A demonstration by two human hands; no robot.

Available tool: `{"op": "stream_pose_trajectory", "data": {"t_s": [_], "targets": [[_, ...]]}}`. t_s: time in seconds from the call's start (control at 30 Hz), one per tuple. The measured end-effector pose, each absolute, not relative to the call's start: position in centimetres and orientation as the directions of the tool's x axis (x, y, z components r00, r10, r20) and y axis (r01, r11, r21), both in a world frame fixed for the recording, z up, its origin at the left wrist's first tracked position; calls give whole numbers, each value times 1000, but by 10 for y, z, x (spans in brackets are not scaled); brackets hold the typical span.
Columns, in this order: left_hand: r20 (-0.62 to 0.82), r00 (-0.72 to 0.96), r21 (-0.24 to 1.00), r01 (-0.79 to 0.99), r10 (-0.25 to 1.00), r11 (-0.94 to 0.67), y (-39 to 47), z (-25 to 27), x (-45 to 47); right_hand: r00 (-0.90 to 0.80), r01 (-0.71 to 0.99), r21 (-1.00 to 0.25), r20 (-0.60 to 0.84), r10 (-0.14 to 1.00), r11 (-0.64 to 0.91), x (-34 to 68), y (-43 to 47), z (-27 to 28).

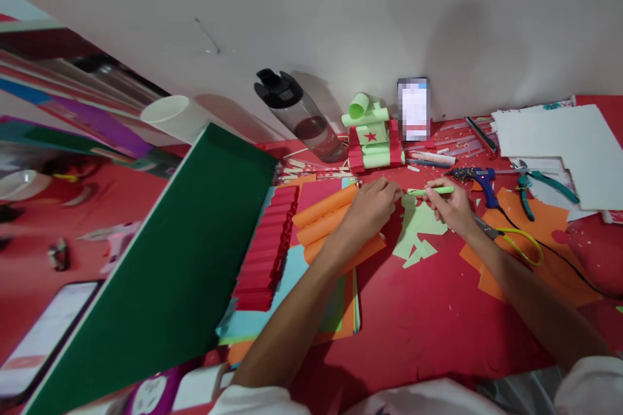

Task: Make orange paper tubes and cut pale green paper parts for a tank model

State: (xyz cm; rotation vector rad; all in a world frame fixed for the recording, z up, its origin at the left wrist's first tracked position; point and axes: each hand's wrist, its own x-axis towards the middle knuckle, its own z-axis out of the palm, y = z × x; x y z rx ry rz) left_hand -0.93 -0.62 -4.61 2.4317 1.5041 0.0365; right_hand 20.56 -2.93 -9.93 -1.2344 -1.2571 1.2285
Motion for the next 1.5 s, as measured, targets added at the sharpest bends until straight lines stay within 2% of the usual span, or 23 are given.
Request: {"op": "stream_pose_trajectory", "data": {"t_s": [0.3, 0.43, 0.73, 0.9, 1.2, 1.5], "targets": [[-169, 461, 320, 862, 871, -394, -9, -39, -8, -52, 37, -999, 22, 998, 24, 208, -29, -98], [-150, 459, 391, 841, 876, -374, -10, -37, -12, -41, 1, -999, 32, 999, 32, 208, -30, -95], [-152, 474, 459, 811, 867, -362, -9, -35, -14, -56, 33, -999, 36, 998, 38, 208, -29, -99], [-134, 482, 518, 779, 866, -354, -7, -33, -15, -51, -14, -999, 39, 998, 38, 208, -28, -96], [-113, 419, 564, 774, 901, -289, -8, -35, -19, -34, -38, -998, 43, 999, 42, 207, -29, -94], [-100, 481, 582, 738, 871, -341, -7, -39, -21, -56, -52, -998, 26, 998, 23, 207, -28, -97]]}}
